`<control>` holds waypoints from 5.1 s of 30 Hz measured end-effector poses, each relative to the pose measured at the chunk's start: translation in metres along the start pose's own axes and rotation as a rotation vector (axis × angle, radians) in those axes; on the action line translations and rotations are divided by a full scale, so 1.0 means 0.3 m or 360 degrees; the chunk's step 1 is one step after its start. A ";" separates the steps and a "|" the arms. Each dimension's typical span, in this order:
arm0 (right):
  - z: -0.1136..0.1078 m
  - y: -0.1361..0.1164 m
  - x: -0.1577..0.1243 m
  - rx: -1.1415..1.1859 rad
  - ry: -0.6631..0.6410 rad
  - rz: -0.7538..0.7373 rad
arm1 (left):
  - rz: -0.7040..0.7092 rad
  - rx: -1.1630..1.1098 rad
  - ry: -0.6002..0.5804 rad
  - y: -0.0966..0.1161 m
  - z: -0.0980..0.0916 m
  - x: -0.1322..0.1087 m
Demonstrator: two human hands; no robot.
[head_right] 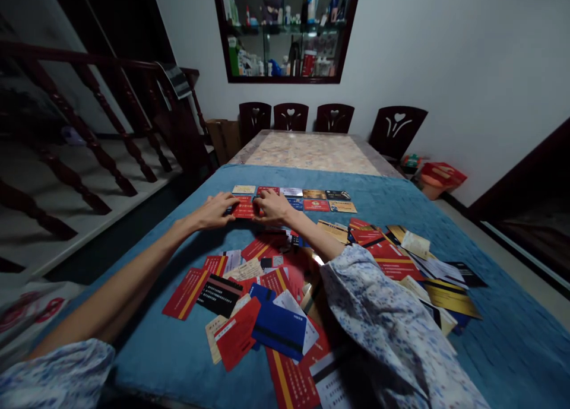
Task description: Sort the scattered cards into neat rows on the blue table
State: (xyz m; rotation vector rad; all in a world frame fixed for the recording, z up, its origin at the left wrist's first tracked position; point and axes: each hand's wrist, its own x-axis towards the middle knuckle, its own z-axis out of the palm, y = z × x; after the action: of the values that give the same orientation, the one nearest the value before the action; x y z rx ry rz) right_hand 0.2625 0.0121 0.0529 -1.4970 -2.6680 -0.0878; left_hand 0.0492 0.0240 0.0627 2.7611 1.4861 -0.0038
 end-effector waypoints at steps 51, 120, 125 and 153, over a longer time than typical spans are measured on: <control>0.047 0.000 0.358 -0.0049 -0.0399 0.0159 | -0.0037 -0.0153 -0.0121 -0.253 0.092 0.262; 0.163 0.077 -0.206 0.0398 0.0044 -0.0497 | 0.0331 -0.0492 0.0534 0.170 0.219 -0.095; 0.169 0.089 -0.197 0.0358 0.0047 -0.0501 | 0.0351 -0.0506 0.0385 0.184 0.196 -0.116; 0.119 0.094 -0.212 0.0421 0.0150 -0.0621 | 0.0399 -0.0715 0.0260 0.170 0.175 -0.123</control>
State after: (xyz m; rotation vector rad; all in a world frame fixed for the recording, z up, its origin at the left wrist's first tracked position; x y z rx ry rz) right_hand 0.3182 -0.0240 0.0113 -0.8665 -2.7247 0.1605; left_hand 0.0716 -0.0352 0.0104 2.5907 0.9948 0.5006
